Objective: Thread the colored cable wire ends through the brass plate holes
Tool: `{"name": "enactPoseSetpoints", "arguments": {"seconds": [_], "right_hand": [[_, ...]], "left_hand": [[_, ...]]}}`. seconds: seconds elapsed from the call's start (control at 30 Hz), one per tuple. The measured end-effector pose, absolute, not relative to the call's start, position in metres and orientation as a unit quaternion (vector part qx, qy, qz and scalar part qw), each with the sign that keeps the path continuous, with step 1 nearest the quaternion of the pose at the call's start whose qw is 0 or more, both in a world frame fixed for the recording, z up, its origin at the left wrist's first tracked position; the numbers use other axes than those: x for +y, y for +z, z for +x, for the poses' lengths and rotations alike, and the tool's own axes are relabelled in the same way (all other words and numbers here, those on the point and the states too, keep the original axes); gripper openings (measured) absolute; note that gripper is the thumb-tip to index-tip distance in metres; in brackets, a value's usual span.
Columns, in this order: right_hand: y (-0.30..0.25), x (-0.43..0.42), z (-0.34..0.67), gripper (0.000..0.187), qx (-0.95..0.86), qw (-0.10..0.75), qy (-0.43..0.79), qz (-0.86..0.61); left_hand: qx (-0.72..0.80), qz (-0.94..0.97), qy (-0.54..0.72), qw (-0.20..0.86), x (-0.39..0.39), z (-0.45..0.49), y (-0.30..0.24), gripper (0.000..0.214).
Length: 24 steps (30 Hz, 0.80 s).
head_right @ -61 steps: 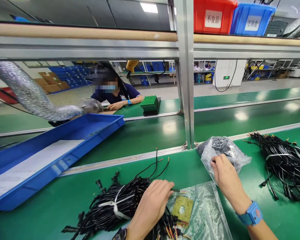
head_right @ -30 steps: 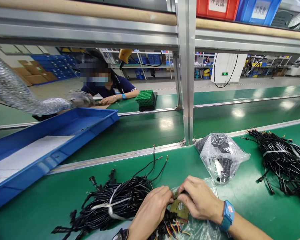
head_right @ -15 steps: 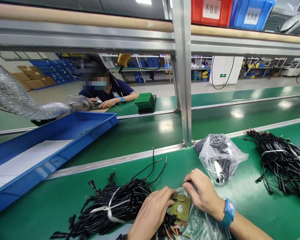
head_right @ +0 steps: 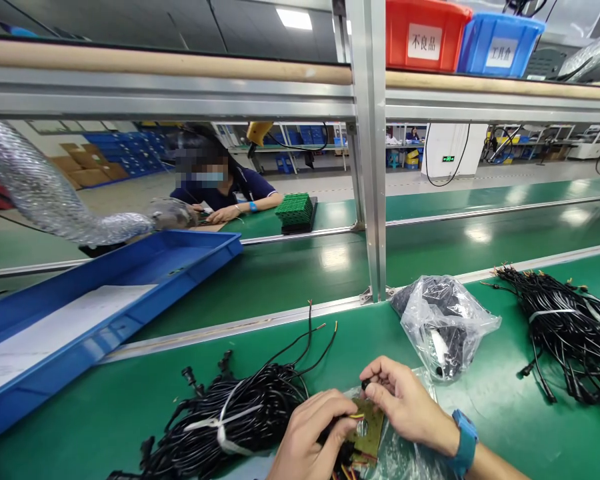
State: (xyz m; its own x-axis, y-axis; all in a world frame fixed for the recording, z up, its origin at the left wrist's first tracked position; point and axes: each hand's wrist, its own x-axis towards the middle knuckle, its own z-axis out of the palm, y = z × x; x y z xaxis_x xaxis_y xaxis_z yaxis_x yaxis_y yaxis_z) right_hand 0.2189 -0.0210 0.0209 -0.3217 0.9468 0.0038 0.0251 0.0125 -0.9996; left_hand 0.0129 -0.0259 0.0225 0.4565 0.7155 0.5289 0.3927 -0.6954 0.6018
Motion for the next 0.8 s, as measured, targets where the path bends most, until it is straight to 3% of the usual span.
{"name": "enactPoseSetpoints", "arguments": {"seconds": [0.13, 0.4, 0.63, 0.8], "right_hand": [[0.023, -0.022, 0.216, 0.047, -0.548, 0.403, 0.628, -0.377], [0.028, -0.024, 0.216, 0.045, -0.549, 0.396, 0.638, -0.365], [0.028, -0.024, 0.217, 0.035, -0.609, 0.38, 0.566, -0.405], [0.032, -0.025, 0.218, 0.018, -0.687, 0.356, 0.458, -0.438]], "left_hand": [[0.39, 0.791, 0.417, 0.219, -0.029, 0.016, 0.02, 0.018], [0.392, 0.792, 0.407, 0.229, -0.026, 0.016, 0.021, 0.018], [0.392, 0.805, 0.393, 0.207, -0.026, 0.014, 0.017, 0.018], [0.398, 0.824, 0.369, 0.164, -0.025, 0.013, 0.016, 0.02]]}}
